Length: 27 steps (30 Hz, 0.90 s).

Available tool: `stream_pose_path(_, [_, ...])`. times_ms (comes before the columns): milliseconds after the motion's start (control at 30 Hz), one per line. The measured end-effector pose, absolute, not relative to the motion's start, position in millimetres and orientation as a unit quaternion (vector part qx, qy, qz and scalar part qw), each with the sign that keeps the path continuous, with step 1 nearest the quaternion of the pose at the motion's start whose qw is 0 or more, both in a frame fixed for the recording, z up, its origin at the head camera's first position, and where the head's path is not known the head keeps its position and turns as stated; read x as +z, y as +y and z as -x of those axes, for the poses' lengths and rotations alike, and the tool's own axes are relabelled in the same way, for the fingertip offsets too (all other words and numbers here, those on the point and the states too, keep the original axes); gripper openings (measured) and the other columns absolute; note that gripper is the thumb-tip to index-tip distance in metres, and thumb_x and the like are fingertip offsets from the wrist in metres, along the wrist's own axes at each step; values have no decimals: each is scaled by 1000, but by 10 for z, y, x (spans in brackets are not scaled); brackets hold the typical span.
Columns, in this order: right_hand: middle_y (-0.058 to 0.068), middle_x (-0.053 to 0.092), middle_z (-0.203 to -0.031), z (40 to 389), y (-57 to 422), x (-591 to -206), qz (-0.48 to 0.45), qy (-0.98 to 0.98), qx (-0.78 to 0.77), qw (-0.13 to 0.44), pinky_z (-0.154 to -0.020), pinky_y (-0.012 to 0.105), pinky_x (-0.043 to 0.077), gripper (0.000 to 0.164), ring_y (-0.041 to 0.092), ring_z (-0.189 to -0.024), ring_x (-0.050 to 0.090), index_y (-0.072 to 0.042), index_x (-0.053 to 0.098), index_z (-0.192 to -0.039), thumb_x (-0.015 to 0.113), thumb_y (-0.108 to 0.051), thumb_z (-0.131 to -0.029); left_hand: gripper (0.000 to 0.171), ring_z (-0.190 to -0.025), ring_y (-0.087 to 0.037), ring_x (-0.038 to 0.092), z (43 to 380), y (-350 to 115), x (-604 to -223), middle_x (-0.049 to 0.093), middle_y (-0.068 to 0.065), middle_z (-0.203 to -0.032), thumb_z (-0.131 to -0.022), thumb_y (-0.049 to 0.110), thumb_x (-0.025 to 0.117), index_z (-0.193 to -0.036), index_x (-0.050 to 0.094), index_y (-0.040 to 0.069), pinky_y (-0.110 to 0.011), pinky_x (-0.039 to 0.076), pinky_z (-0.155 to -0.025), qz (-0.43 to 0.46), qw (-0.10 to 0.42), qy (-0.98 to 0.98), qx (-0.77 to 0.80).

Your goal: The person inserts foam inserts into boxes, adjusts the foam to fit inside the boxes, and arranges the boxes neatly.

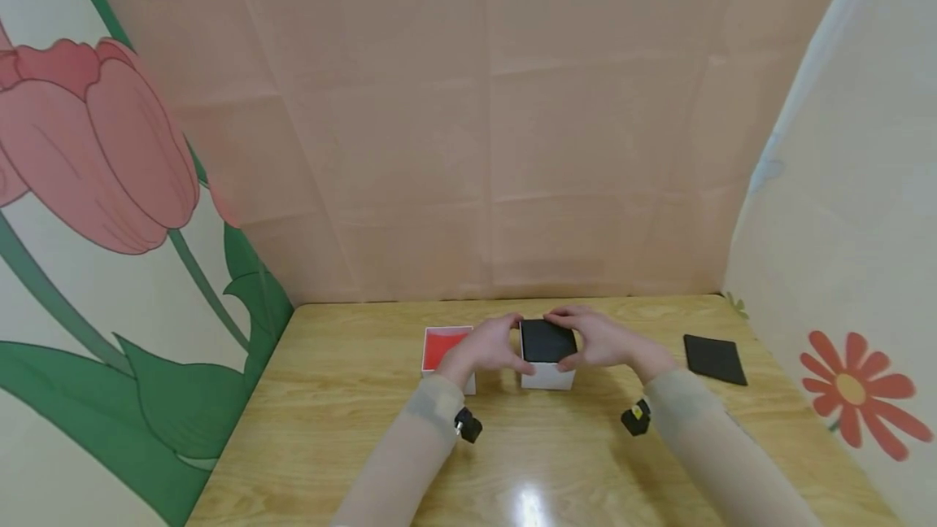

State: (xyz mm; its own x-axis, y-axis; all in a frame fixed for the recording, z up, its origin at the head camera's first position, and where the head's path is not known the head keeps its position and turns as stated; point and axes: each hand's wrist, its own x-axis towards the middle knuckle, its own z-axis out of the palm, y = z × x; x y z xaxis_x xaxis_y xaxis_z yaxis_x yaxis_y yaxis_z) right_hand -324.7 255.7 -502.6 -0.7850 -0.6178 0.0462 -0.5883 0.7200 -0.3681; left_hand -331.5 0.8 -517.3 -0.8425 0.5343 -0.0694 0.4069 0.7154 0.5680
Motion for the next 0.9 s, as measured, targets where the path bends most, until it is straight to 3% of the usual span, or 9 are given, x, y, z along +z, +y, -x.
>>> stream_pose_path(267, [16, 45, -148, 3215, 2514, -5015, 334, 926, -176, 23, -103, 57, 39, 96, 36, -131, 45, -3, 45, -148, 81, -55, -76, 100, -120, -14, 56, 3316, 6, -5187, 56, 2, -139, -68, 56, 86, -149, 42, 19, -36, 47, -100, -251, 116, 920, 279])
stream_pose_path(433, [13, 46, -148, 3204, 2456, -5010, 328, 930, -168, 3, -103, 55, 40, 96, 34, -131, 46, -7, 47, -148, 78, -61, -76, 100, -120, -14, 55, 3311, 8, -5171, 56, 0, -140, -68, 55, 87, -149, 42, 18, -36, 46, -100, -247, 119, 920, 280])
stream_pose_path(667, [6, 49, -143, 3234, 2358, -5012, 342, 928, -150, 0, -99, 48, 44, 81, 26, -125, 50, -12, 53, -144, 77, -54, -80, 98, -119, -14, 56, 3307, 2, -5169, 56, 3, -139, -68, 56, 87, -148, 43, 20, -35, 47, -98, -248, 116, 921, 277])
stream_pose_path(900, [9, 48, -143, 3219, 2365, -4988, 354, 921, -163, 12, -100, 50, 44, 72, 28, -126, 49, -11, 54, -143, 79, -43, -83, 100, -119, -13, 55, 3316, 13, -5185, 55, 0, -141, -68, 57, 86, -149, 42, 19, -36, 47, -99, -243, 121, 921, 279])
